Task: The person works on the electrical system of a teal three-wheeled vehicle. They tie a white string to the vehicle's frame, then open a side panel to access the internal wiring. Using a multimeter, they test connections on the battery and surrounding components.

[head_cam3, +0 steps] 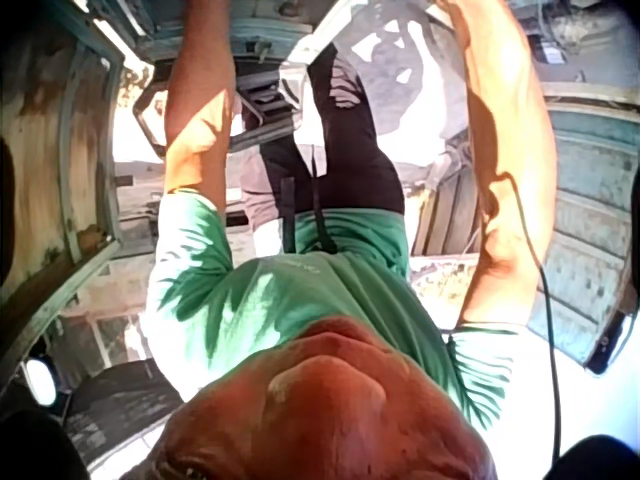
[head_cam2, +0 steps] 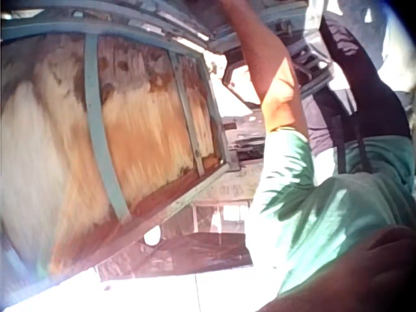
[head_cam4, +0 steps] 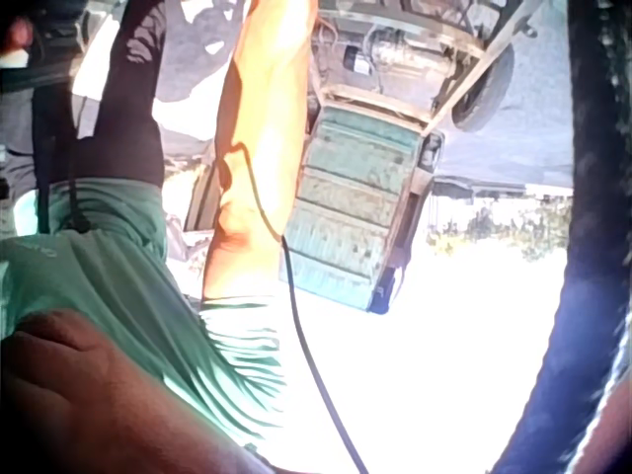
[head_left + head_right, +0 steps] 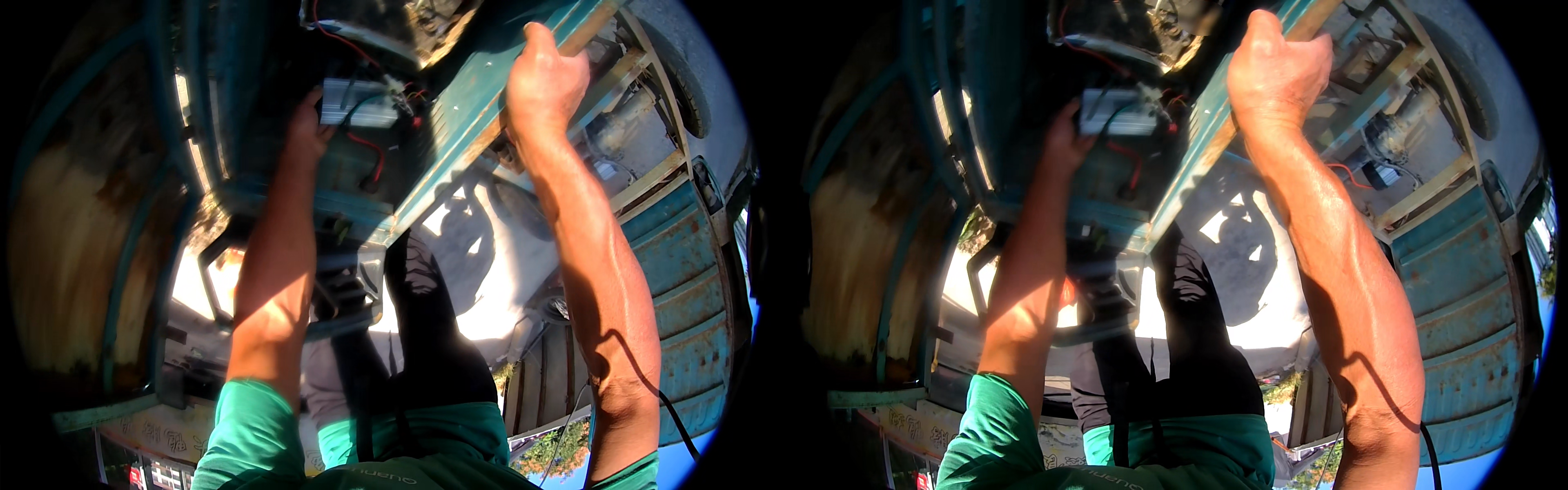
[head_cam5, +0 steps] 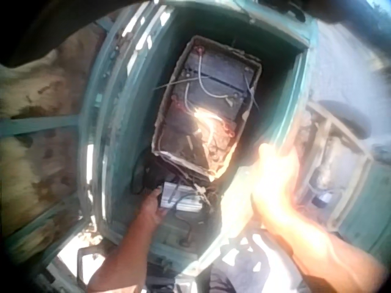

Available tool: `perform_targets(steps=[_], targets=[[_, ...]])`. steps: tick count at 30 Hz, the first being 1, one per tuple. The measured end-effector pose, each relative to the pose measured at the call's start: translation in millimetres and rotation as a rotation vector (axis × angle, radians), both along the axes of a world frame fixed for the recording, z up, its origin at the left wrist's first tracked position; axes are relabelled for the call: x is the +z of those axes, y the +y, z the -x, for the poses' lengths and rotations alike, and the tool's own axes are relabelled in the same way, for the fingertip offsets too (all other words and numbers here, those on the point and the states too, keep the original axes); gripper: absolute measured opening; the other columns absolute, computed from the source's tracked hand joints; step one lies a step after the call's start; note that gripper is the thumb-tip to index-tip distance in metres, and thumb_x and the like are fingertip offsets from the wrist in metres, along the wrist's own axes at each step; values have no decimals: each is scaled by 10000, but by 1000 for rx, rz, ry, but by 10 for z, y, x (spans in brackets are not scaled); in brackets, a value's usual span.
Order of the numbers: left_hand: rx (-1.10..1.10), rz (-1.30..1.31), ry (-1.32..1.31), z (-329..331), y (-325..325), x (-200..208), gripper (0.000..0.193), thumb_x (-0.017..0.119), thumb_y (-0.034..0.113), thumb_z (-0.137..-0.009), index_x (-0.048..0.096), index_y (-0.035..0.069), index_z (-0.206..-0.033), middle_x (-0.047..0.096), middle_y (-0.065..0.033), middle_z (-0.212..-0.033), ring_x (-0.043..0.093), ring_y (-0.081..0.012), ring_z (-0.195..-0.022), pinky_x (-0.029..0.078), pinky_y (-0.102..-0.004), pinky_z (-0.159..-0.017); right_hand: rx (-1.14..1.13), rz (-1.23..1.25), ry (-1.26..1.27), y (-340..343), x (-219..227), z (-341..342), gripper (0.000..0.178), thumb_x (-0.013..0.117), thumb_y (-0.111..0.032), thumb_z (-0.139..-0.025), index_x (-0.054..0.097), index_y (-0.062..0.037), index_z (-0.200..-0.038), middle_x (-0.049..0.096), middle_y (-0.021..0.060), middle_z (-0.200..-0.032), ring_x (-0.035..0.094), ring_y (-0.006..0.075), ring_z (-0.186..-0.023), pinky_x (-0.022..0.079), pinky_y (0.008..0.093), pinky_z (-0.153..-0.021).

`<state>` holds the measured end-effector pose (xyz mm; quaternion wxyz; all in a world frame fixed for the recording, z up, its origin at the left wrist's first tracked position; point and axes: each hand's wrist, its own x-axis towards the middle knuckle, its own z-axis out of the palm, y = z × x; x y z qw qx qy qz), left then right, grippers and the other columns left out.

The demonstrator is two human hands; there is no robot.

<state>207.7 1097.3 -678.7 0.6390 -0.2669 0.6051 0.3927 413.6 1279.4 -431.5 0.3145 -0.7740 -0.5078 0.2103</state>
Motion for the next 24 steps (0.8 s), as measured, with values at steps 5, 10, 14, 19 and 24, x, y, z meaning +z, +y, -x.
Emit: perform_targets(steps=[5, 10, 14, 19, 24], targets=[[-37, -39, -176, 71, -231, -134, 379, 692, 378, -862, 607, 137, -1142, 641, -85, -1012, 621, -215, -889, 525, -313, -706, -9, 7, 13, 3, 18, 59, 380, 664, -261, -789, 601, 103, -878, 647, 196, -854, 597, 292, -817, 449, 387, -838], [9, 132, -74, -414, -73, 229, 471, 726, 413, -835, 586, 98, -1156, 616, -90, -996, 601, -194, -856, 520, -317, -687, -29, 11, 43, -5, 49, 40, 368, 665, -252, -787, 610, 101, -877, 649, 191, -847, 600, 283, -812, 453, 377, -833], [19, 104, 53, -371, -52, 212, 557, 748, 446, -811, 578, 79, -1194, 617, -108, -1006, 601, -187, -864, 518, -320, -685, 2, -3, 43, -20, 16, 46, 348, 658, -244, -795, 612, 90, -881, 648, 176, -839, 600, 273, -795, 458, 378, -813], [-93, 50, 340, -512, 310, 776, 745, 824, 435, -735, 528, 43, -1295, 623, -108, -1011, 611, -187, -880, 535, -341, -722, -1, 46, 48, -77, 59, 15, 334, 640, -237, -816, 600, 78, -919, 637, 163, -841, 596, 263, -787, 462, 383, -788], [-54, 17, 426, -469, 323, 829, 817, 848, 379, -731, 444, 4, -1334, 636, -109, -920, 608, -192, -722, 554, -334, -703, 16, 85, 63, -144, 114, 96, 321, 621, -231, -838, 589, 66, -957, 625, 149, -843, 592, 254, -780, 465, 389, -764]])
